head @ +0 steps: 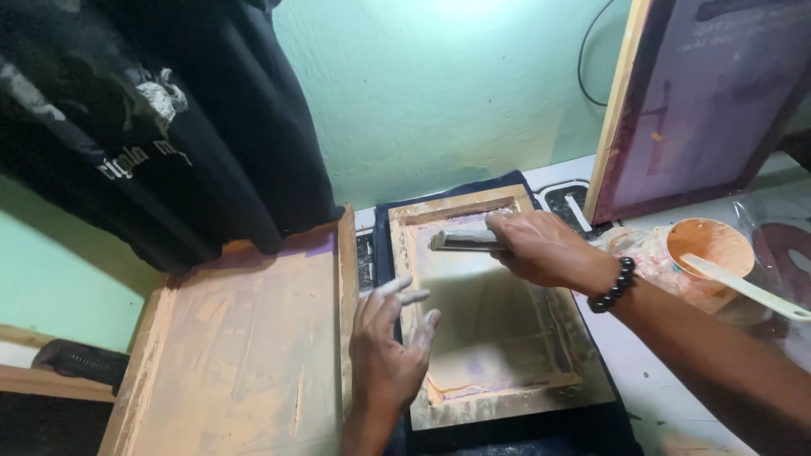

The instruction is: Spreading ink or emulsion across a screen printing frame using a squeegee

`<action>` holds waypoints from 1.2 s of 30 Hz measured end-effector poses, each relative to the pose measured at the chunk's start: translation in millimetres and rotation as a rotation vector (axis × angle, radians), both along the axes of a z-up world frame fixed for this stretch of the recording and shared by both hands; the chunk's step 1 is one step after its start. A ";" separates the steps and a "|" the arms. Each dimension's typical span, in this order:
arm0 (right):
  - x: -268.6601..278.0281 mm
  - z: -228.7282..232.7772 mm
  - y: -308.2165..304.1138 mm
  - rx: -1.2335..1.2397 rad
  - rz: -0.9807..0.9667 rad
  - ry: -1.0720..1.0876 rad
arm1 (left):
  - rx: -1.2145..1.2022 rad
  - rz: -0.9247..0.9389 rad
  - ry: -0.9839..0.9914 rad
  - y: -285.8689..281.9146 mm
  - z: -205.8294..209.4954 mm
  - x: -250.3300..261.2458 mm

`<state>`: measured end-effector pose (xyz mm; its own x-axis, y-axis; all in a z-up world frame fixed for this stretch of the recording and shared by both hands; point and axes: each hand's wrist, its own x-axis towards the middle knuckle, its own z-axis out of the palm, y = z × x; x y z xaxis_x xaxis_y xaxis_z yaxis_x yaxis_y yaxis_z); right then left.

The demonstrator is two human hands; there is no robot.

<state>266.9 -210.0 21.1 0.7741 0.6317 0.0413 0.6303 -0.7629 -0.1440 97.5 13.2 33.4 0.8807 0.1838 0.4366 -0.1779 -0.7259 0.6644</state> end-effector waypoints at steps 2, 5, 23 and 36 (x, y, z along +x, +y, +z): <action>9.7 -22.3 7.5 0.046 0.058 -0.053 | 0.089 0.008 -0.005 1.2 -4.9 25.6; 18.5 -48.4 21.1 0.027 0.106 -0.144 | 0.271 -0.107 -0.103 -0.5 -8.6 62.1; 62.5 -37.0 43.1 0.045 0.011 -0.172 | 0.695 -0.283 -0.114 14.9 -85.3 204.0; -50.5 -36.0 9.4 0.160 0.017 0.194 | 0.578 -0.437 0.205 -22.3 -43.4 57.5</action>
<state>216.4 -200.7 -14.9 0.7664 0.6424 -0.0061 0.5920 -0.7099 -0.3815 155.0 -9.1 -10.0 0.8948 -0.4100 0.1769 -0.4438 -0.8606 0.2499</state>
